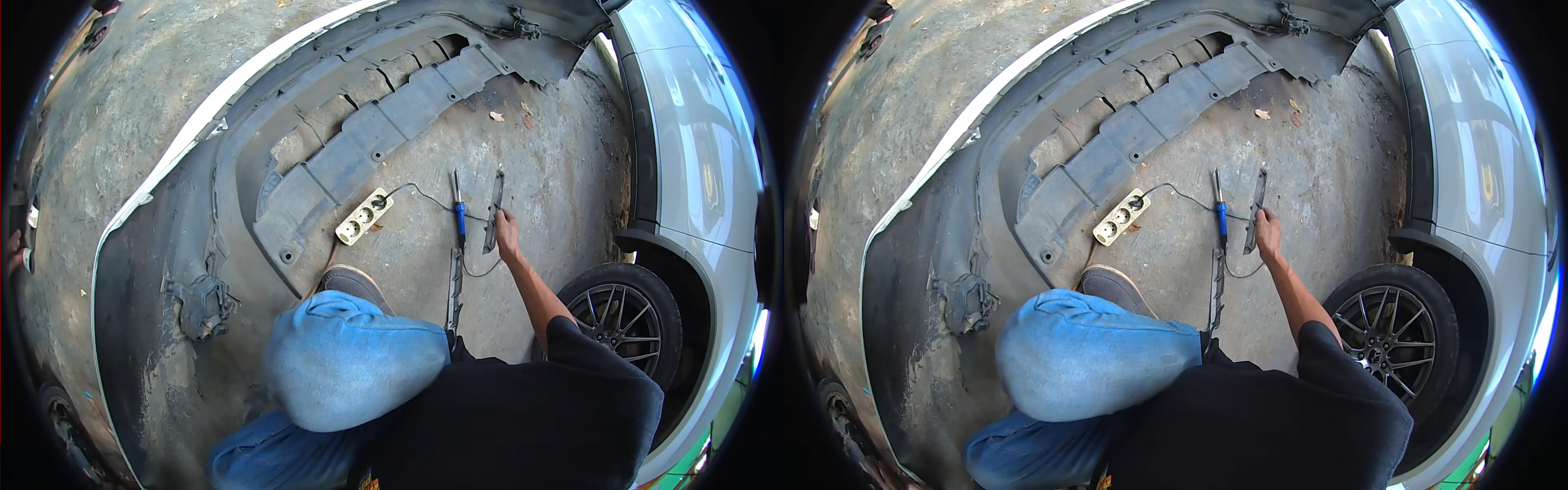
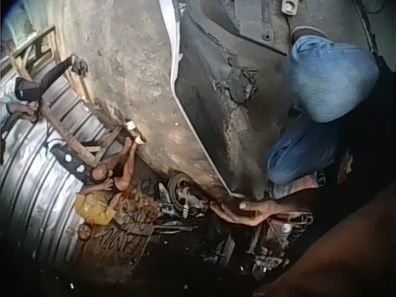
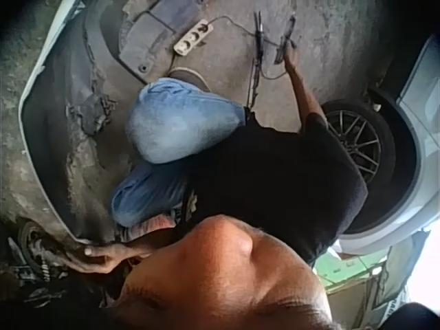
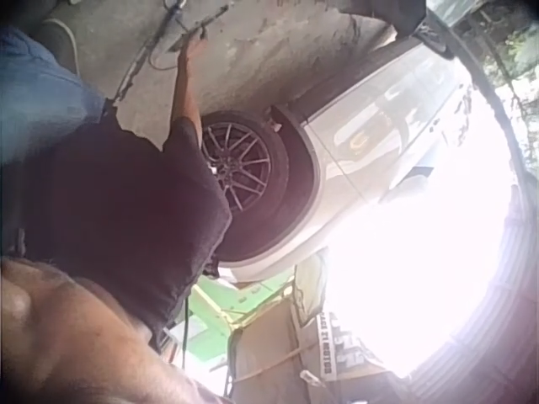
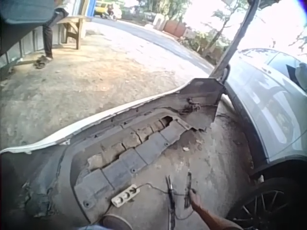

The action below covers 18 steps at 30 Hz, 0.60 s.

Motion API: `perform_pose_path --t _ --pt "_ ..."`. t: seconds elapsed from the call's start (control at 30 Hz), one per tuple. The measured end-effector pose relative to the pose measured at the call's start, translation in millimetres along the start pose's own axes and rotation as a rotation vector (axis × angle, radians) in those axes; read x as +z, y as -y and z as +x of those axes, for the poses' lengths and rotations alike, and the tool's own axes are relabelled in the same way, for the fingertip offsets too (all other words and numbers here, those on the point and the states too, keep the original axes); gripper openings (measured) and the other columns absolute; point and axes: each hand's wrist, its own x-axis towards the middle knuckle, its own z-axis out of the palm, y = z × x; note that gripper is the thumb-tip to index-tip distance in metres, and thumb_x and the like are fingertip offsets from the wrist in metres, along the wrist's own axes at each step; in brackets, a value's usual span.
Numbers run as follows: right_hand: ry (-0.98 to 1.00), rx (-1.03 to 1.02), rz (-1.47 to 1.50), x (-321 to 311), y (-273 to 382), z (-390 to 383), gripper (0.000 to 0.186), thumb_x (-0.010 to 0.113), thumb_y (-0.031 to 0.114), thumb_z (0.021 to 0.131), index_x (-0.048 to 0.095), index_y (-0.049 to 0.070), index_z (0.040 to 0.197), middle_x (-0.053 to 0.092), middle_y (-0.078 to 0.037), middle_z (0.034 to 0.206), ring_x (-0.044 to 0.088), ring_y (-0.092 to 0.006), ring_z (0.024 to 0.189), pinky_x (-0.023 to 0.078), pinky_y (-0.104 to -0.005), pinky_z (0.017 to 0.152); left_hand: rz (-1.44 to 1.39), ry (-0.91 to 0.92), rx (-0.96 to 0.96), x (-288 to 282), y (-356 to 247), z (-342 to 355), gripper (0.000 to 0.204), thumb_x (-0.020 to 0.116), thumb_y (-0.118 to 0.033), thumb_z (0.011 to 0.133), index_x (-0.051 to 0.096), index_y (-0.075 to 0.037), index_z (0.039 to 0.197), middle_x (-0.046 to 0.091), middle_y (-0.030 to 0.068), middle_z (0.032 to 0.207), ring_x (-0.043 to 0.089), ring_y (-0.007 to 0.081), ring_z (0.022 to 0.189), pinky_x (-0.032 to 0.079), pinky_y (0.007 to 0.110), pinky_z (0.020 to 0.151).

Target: Inspecting and aligning a plastic trim piece onto a detached car bumper.

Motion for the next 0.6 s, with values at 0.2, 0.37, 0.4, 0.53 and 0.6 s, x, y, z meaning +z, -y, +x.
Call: perform_pose_path --t 0.2,0.37,0.4,0.53,0.6 --pt "0.657 -0.333 0.371 6 232 -94 0.036 0.057 0.032 0.104 0.057 0.002 0.124 0.069 -0.006 0.090 0.065 -0.0108 0.066 0.050 -0.0238 0.056 -0.880 -0.004 -0.124 26 -46 -20 0.051 0.045 -0.037 0.108 0.050 0.000 0.143 0.057 0.0236 0.138 0.064 0.0379 0.114 0.052 0.051 0.097" --pt "1.170 -0.601 -0.002 33 388 -179 0.034 0.062 0.028 0.102 0.060 0.001 0.122 0.073 -0.005 0.087 0.064 -0.0107 0.063 0.048 -0.0253 0.055 -1.391 0.594 -0.817 59 -124 -3 0.045 0.051 -0.017 0.103 0.046 0.008 0.140 0.053 0.0265 0.142 0.060 0.0342 0.125 0.049 0.041 0.103" --pt "1.235 -0.641 0.005 45 405 -192 0.034 0.062 0.028 0.102 0.060 0.001 0.122 0.073 -0.005 0.087 0.064 -0.0107 0.063 0.048 -0.0253 0.055 -1.450 0.575 -0.777 66 -131 2 0.045 0.048 -0.017 0.103 0.046 0.009 0.140 0.053 0.0277 0.141 0.060 0.0368 0.124 0.051 0.042 0.100" --pt "1.457 -0.869 -0.113 96 443 -236 0.024 0.065 0.022 0.099 0.065 0.001 0.112 0.074 -0.007 0.084 0.067 -0.0113 0.063 0.047 -0.0256 0.051 -1.561 0.421 -0.910 75 -133 8 0.047 0.054 -0.015 0.104 0.044 0.012 0.140 0.054 0.0257 0.140 0.059 0.0328 0.127 0.048 0.040 0.104" --pt "1.567 -1.052 -0.208 119 452 -253 0.020 0.066 0.021 0.098 0.068 0.002 0.106 0.073 -0.007 0.081 0.072 -0.0144 0.064 0.050 -0.0268 0.049 -1.588 0.337 -0.937 73 -126 3 0.047 0.055 -0.015 0.104 0.044 0.013 0.140 0.056 0.0250 0.139 0.060 0.0321 0.125 0.049 0.040 0.103"
